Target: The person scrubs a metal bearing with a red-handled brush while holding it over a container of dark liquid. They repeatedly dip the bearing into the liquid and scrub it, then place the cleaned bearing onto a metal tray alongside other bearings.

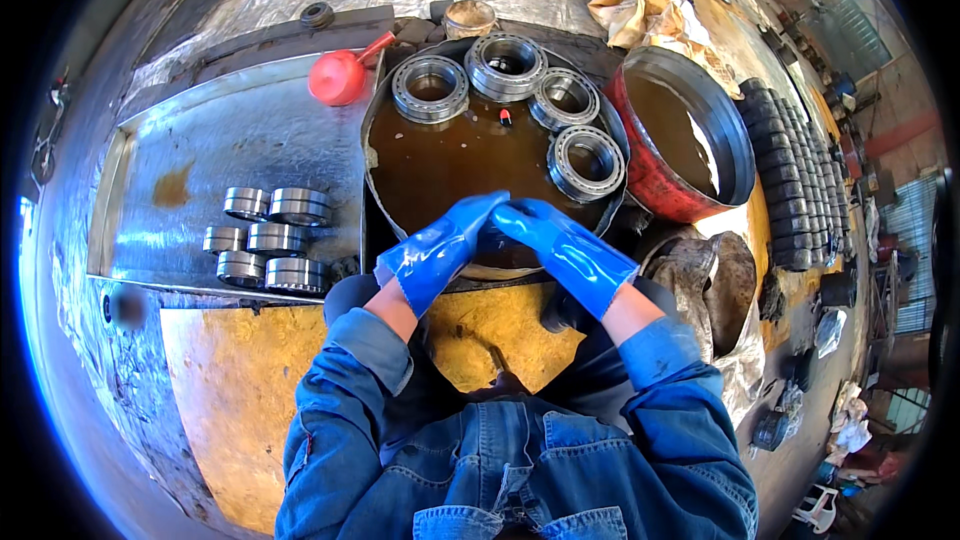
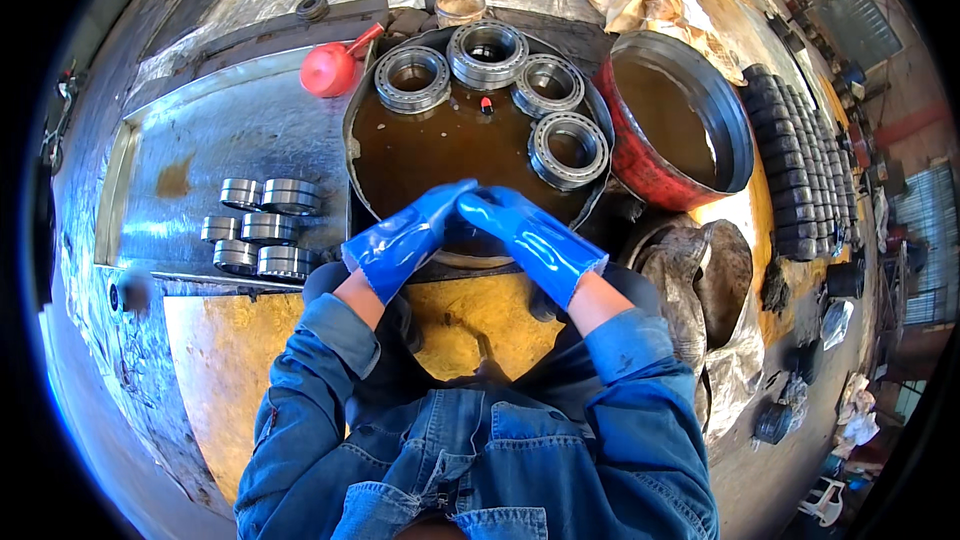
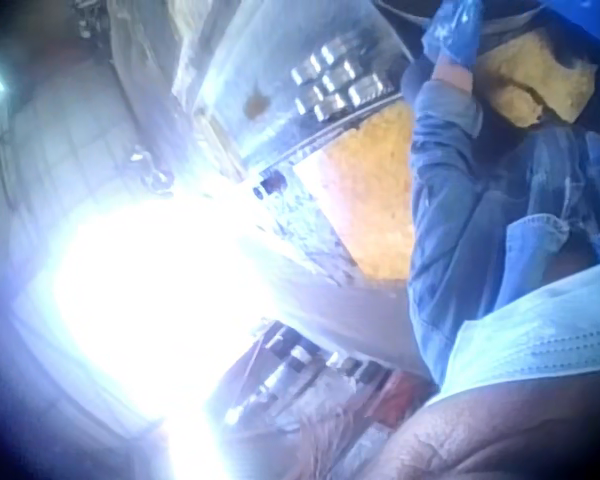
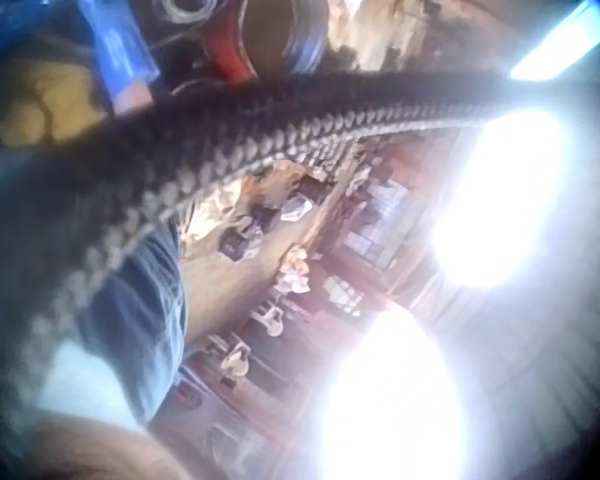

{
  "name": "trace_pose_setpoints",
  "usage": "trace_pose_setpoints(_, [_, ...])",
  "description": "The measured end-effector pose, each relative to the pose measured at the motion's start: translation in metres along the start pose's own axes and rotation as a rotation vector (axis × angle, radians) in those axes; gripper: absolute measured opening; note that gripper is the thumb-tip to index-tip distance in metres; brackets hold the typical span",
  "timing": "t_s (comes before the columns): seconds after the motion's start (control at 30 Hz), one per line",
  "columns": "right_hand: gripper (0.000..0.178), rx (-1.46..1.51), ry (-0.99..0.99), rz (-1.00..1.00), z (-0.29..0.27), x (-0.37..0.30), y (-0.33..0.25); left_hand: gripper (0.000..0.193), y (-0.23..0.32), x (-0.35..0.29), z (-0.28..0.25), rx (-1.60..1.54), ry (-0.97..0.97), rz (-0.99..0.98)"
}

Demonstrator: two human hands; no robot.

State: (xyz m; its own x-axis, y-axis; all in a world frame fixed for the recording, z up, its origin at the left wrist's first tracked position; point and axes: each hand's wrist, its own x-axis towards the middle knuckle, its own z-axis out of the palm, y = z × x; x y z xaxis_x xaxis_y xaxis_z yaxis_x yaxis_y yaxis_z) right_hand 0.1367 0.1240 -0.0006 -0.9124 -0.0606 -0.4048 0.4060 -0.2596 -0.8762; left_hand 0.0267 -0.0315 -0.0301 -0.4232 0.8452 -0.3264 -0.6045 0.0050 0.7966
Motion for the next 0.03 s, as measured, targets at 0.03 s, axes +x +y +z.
trace_pose_setpoints(0.03, [0.076, -0.653, 0.098, 0.039, -0.0529, 0.0068, 0.0273, 0.05, -0.0065, 0.0036, 0.0103, 0.197, -0.039, -0.011])
